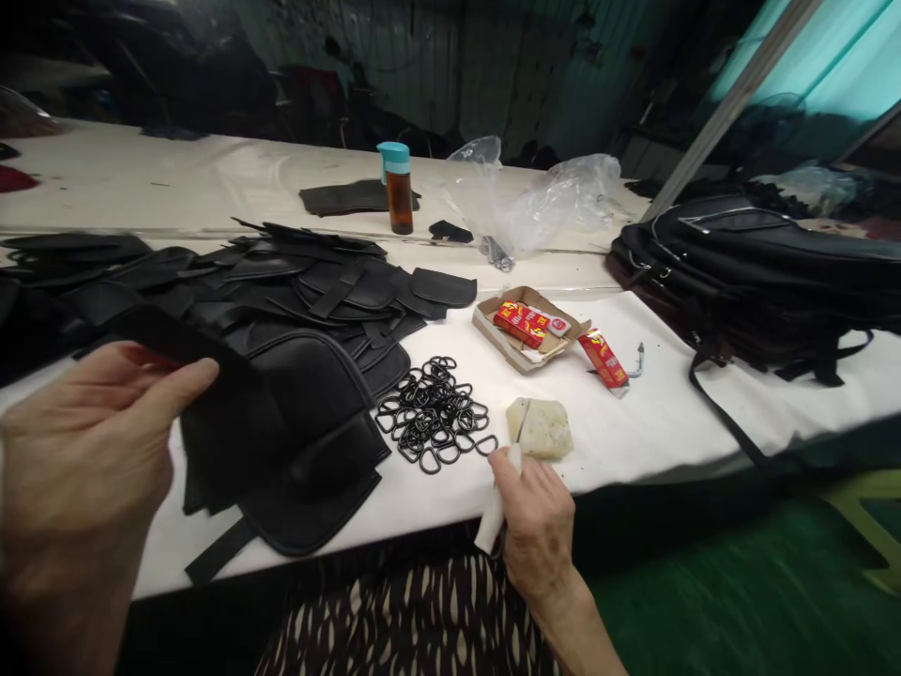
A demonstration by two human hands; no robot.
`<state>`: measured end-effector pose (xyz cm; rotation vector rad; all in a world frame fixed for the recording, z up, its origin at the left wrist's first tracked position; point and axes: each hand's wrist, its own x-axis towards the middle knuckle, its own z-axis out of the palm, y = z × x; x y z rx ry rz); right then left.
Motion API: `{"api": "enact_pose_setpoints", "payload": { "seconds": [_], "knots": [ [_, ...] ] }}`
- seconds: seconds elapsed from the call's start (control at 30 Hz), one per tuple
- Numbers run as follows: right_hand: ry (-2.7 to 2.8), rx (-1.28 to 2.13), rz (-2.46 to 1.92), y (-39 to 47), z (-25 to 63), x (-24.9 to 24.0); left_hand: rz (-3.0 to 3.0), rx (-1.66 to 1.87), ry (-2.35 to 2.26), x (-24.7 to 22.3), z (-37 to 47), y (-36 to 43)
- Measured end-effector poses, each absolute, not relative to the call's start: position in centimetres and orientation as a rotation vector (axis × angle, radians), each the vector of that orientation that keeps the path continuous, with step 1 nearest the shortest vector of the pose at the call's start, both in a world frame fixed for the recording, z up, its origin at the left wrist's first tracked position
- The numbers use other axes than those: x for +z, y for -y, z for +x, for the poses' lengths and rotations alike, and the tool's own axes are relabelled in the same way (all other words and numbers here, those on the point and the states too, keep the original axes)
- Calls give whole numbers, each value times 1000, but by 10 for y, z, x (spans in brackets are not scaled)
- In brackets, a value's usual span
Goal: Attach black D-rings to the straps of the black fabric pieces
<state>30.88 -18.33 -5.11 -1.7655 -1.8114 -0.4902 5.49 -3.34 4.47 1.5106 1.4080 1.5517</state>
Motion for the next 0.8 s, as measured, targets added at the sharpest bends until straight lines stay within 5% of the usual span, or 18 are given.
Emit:
{"api": "enact_pose_setpoints", "payload": {
  "seconds": [0.3,0.57,0.8],
  "knots": [
    [2167,-611,-1728,164,307,-59,1765,895,-1324,9,65,54],
    [2149,-683,-1652,155,307,-61,2386,937,-1468,-27,89,75],
    [1979,-643,-1558,162,303,-54,1606,655,-1361,-16,94,77]
  ]
}}
